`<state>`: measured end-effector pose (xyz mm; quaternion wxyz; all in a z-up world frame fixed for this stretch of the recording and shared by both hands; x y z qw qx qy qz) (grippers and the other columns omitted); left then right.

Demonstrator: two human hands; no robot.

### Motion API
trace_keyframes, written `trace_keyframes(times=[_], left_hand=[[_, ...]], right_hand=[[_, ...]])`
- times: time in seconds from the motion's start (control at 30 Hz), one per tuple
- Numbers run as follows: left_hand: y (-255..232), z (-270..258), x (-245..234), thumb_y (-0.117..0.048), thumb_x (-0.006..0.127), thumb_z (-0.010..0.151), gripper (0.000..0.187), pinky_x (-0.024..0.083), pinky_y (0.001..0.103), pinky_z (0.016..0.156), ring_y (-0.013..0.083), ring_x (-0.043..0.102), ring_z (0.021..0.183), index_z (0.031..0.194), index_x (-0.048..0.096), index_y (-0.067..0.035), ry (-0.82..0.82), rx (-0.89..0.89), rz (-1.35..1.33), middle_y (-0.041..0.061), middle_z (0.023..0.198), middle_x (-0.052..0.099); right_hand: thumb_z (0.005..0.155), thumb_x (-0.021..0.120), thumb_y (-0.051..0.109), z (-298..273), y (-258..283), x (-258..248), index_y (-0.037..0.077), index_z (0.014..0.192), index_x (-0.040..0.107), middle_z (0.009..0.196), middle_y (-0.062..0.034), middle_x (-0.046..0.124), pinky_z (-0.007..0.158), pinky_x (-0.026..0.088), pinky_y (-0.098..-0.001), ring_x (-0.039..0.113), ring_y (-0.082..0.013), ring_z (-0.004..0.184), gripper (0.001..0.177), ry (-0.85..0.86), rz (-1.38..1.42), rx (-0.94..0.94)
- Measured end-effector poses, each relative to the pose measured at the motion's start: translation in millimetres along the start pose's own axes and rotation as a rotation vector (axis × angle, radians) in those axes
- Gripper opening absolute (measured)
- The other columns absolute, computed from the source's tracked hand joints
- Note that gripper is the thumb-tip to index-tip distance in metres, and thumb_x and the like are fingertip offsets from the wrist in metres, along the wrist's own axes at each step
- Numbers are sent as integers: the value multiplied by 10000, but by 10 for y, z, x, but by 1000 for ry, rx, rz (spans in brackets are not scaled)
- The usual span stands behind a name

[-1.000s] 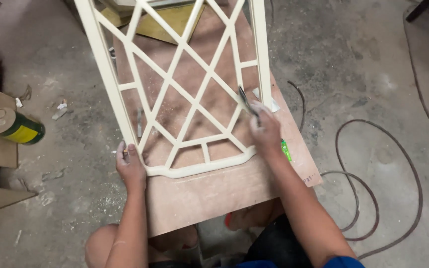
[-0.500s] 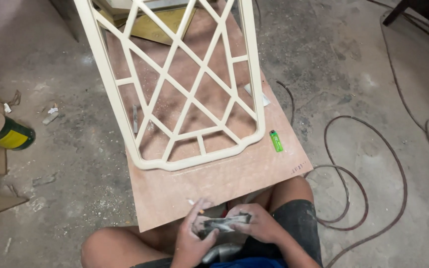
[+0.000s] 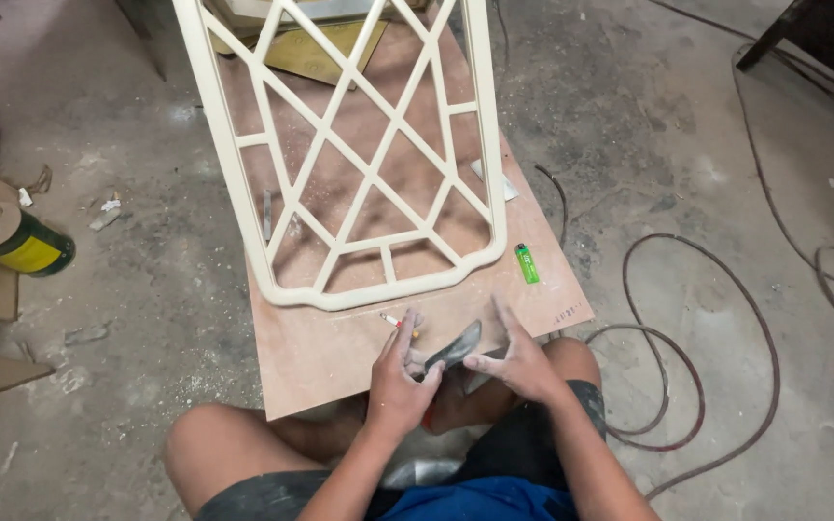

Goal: Sanding the wooden frame of a chair back with sandpaper to smooth the surface.

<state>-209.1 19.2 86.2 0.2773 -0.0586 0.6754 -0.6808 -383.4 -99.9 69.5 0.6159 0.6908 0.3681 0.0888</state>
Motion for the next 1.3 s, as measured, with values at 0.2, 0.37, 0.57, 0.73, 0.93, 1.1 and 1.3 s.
trace_keyframes(times=[0.2,0.37,0.57,0.73,0.93,1.1,1.3], left_hand=[[-20,-380,430,-138,752,787,942,391,358,1138,341,443,1440,1596,272,-110,314,74,168,175,1609,390],[-344,-518,566,-43,694,742,965,561,322,756,214,681,668,1598,267,-165,535,-21,109,118,1628,377],[-457,-468,594,17,667,768,1104,486,309,584,153,531,526,1686,105,-228,744,-19,44,30,647,605],[19,-35,368,18,643,767,213,443,193,588,18,571,619,771,762,-159,415,-195,-97,-71,889,792],[387,726,10,-159,866,768,366,544,229,842,124,697,909,1108,815,-35,17,-288,-202,47,991,803],[500,1496,-36,-158,768,779,130,479,309,615,169,598,668,867,718,-77,55,-240,-199,69,683,649],[-92,2147,179,-268,690,875,187,489,378,653,235,616,682,973,622,-124,131,-203,76,97,689,617]], right_hand=[[790,798,319,-378,266,91,139,1039,658,995,-23,707,858,489,-322,647,-160,944,337,-127,-269,-215],[868,775,204,-557,-37,20,162,762,467,691,53,476,611,403,-278,441,-78,670,329,-142,-107,-102],[966,586,112,-451,-208,-432,70,1000,643,761,-35,664,582,542,-244,655,-114,634,78,-165,93,-161],[975,710,270,50,-608,-1463,116,1011,718,773,12,608,712,439,-303,532,-127,736,158,-720,-228,-79],[892,737,357,1116,-330,-1432,133,1393,590,1309,-76,698,1036,470,-331,644,-204,1237,568,-597,-221,-120],[989,652,392,2059,-230,-1380,31,1488,517,1387,-284,602,1116,442,-527,562,-421,1301,631,-489,5,-372],[874,729,537,2403,-221,-1168,142,1519,506,1411,-186,620,1167,398,-511,542,-379,1341,789,-421,-73,-387]])
Point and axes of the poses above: each hand's wrist, its own z-axis towards the middle knuckle, its own x-axis out of the palm, y = z × x, the point moved 6 cm from there along z, towards the middle knuckle
